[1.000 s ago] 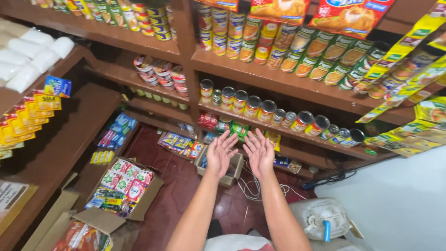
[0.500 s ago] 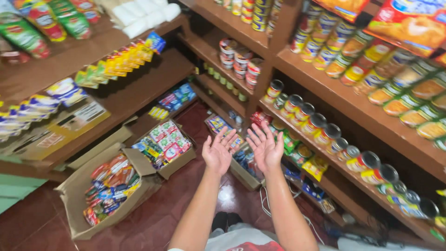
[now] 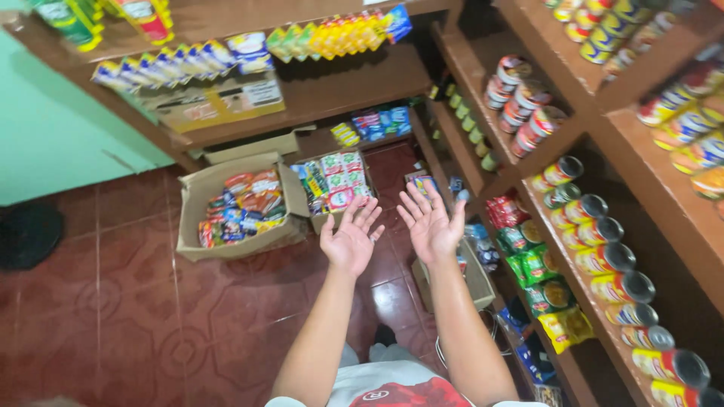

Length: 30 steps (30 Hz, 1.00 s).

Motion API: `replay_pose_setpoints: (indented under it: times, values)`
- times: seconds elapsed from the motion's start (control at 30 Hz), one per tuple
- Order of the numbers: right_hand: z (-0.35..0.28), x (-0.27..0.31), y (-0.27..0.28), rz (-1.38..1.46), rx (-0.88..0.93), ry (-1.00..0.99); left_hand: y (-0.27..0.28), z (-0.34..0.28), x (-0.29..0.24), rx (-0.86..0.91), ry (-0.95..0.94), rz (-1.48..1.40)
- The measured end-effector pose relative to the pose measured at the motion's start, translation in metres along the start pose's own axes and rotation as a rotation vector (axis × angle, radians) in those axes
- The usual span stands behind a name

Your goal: The recorder organizes and stocks various instant noodle packets on shelves in a pantry or small storage area.

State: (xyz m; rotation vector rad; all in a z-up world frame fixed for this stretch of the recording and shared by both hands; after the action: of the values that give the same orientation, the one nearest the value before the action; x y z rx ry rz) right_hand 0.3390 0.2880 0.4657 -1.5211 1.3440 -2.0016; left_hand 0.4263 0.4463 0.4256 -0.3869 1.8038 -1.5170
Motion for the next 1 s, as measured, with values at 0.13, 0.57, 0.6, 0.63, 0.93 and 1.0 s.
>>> replay_pose_setpoints:
  times: [0.13,0.57,0.6,0.63,0.93,1.0]
  values:
    - [0.016,-0.038,-0.027,-0.023,0.073,-0.072,0.010,-0.022,-0.043,0.006,-0.081,0.000]
    - [0.067,-0.214,-0.151,0.026,0.183,-0.198,0.086,-0.079,-0.284,-0.039,-0.322,0.101]
    - [0.069,-0.229,-0.157,0.039,0.173,-0.204,0.090,-0.082,-0.301,-0.026,-0.326,0.146]
    - [0.073,-0.243,-0.163,0.040,0.171,-0.209,0.098,-0.086,-0.317,-0.031,-0.327,0.146]
    - [0.096,-0.325,-0.209,0.092,0.160,-0.255,0.150,-0.107,-0.404,-0.105,-0.351,0.095]
    - [0.106,-0.336,-0.215,0.090,0.159,-0.271,0.150,-0.103,-0.419,-0.082,-0.352,0.104]
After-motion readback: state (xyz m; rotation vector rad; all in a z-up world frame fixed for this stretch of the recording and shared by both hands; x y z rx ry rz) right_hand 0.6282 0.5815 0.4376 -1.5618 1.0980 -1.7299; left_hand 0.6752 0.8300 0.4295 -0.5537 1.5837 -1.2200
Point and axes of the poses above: each hand's wrist, its own z-axis towards the middle knuckle, its own y-axis out of the back of the hand, x = y × z, the point moved 3 cm from there along z, towards the middle knuckle, and after that the axes turned 4 degrees about x, right-handed, at the moved point
